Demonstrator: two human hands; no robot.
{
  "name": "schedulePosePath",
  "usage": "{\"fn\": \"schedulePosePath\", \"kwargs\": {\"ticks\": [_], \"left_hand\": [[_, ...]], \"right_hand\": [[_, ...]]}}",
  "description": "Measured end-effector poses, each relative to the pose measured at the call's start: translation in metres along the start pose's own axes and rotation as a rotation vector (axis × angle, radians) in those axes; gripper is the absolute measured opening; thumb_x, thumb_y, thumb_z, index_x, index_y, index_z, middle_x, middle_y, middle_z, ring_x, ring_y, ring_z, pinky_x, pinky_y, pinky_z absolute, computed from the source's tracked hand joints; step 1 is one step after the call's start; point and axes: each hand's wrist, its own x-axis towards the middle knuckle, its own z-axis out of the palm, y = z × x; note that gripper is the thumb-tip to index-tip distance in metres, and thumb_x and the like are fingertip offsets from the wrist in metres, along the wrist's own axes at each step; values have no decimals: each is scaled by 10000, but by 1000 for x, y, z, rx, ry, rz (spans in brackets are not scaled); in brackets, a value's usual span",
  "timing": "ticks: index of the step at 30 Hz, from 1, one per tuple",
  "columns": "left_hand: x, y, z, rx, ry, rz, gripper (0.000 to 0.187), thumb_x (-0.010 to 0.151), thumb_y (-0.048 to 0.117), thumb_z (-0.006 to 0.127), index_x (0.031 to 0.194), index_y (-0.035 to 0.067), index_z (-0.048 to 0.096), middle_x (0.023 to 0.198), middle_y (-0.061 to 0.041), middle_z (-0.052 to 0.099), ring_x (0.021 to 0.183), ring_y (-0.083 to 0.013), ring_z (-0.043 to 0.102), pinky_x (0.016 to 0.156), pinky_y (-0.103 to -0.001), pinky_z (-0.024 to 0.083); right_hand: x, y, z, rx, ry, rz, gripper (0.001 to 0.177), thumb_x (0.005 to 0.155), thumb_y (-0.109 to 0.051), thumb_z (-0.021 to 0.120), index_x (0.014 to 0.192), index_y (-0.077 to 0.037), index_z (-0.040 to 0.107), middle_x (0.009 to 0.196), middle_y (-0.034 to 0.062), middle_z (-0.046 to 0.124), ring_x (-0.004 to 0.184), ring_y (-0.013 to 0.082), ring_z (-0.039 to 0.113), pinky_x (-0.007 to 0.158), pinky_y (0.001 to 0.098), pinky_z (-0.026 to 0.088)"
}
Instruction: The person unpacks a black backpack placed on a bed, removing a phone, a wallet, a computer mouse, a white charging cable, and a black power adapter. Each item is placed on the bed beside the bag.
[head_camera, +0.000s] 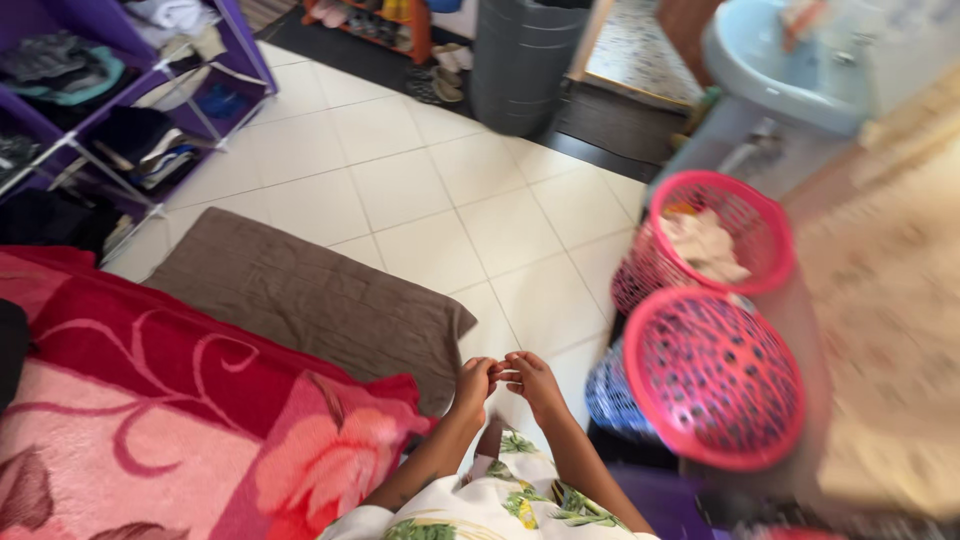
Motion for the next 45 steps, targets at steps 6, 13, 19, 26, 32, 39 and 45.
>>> {"fn": "schedulePosePath", "kwargs": {"ticks": [6,13,19,26,32,39,45], "left_hand": [[105,76,-30,-99,234,27,125,955,190,606,925,79,653,787,9,653,665,-68,588,568,-229,432],[197,217,-37,-179,439,209,168,981,195,585,926,60,669,785,-20,660,645,-82,564,557,-243,421],[227,289,-77,-447,589,231,161,975,193,607,928,58,682,811,-18,677,688,-78,607,578,-233,444],[267,382,-182,-583,787,225,184,991,208,610,983,56,714,861,-18,689,752,-97,624,645,-242,513],[295,502,-284,-644,832,367,132,983,186,611,998,76,683,891,-11,697,771,-92,629,679,-246,504],[277,589,-357,-752,963,485,137,996,183,585,975,75,667,864,-15,683,741,-97,600,670,-260,493],[257,630,-412,-916,1160,571,168,1011,188,583,951,52,662,835,-19,670,713,-98,601,652,-259,504]], "right_hand": [[149,-51,61,-145,-213,92,207,1012,-253,557,1084,-80,643,982,54,737,842,132,711,743,276,522],[289,-145,169,-391,-408,113,220,1019,-251,561,1113,-77,659,996,49,742,845,122,690,726,264,512],[379,-160,267,-380,-614,180,215,1004,-233,557,1119,-74,646,997,61,733,862,176,712,730,305,503],[457,-148,410,-592,-774,250,227,1022,-277,543,1125,-103,646,1021,45,733,902,148,698,786,306,536],[501,-164,571,-704,-867,240,244,1019,-309,561,1120,-106,651,1014,34,735,903,137,691,793,310,532],[537,-148,721,-801,-1027,227,264,1018,-317,547,1132,-109,663,1006,27,738,884,128,693,768,309,534],[551,-126,831,-906,-1245,272,245,1012,-303,560,1092,-109,685,972,17,750,862,118,699,747,290,550]]}}
